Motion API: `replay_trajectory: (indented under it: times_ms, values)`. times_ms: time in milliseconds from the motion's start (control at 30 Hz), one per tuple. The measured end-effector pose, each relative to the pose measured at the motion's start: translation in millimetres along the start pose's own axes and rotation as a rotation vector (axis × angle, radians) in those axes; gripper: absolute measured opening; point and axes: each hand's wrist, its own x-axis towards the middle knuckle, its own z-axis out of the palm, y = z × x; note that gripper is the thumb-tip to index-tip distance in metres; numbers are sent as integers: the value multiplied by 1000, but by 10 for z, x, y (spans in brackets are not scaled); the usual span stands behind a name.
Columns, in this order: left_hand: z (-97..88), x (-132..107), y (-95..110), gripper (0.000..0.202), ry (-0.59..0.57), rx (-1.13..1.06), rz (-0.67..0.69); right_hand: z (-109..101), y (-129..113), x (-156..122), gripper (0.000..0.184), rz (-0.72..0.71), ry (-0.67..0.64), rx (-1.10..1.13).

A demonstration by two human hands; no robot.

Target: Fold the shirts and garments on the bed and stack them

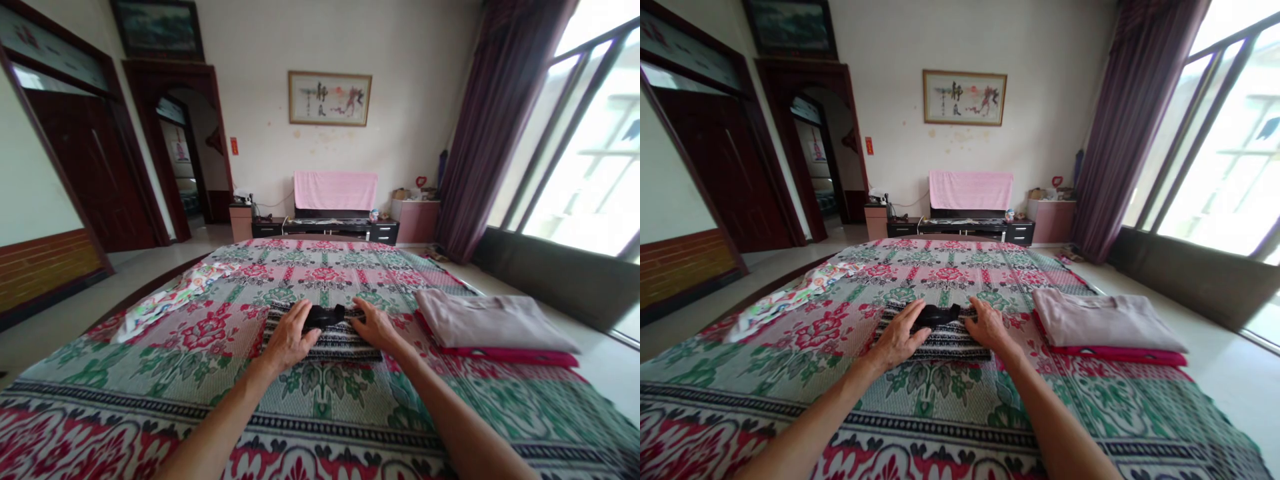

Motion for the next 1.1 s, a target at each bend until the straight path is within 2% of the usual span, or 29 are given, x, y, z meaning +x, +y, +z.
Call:
replay_trajectory:
  times_ms: [100,167,300,400,500,700,800,900,1100]
  values:
    - [91,-1,-43,64,-35,-60,-95,-39,-53,4,52,-19,20,-46]
    - [124,9,-63,67,-67,-91,-149,-72,-135,3,55,-99,40,-40]
    - [104,38,-37,68,-72,-135,-222,-136,-362,-31,59,-281,-59,48]
    - [47,54,-1,67,-70,-146,-267,-164,-474,-73,52,-278,-144,21]
    - [6,68,-1,60,-45,-138,-274,-170,-481,-95,48,-249,-134,-36]
    - [-12,74,-17,24,49,-45,-155,-179,-449,-77,42,-251,-149,-55]
    - [-40,42,20,24,118,46,2,-205,-472,-73,45,-277,-132,-39]
    - [-76,6,41,25,109,131,120,-214,-479,-79,43,-310,-126,-55]
    - [-116,-19,22,25,59,196,173,-162,-422,-72,32,-341,-130,18]
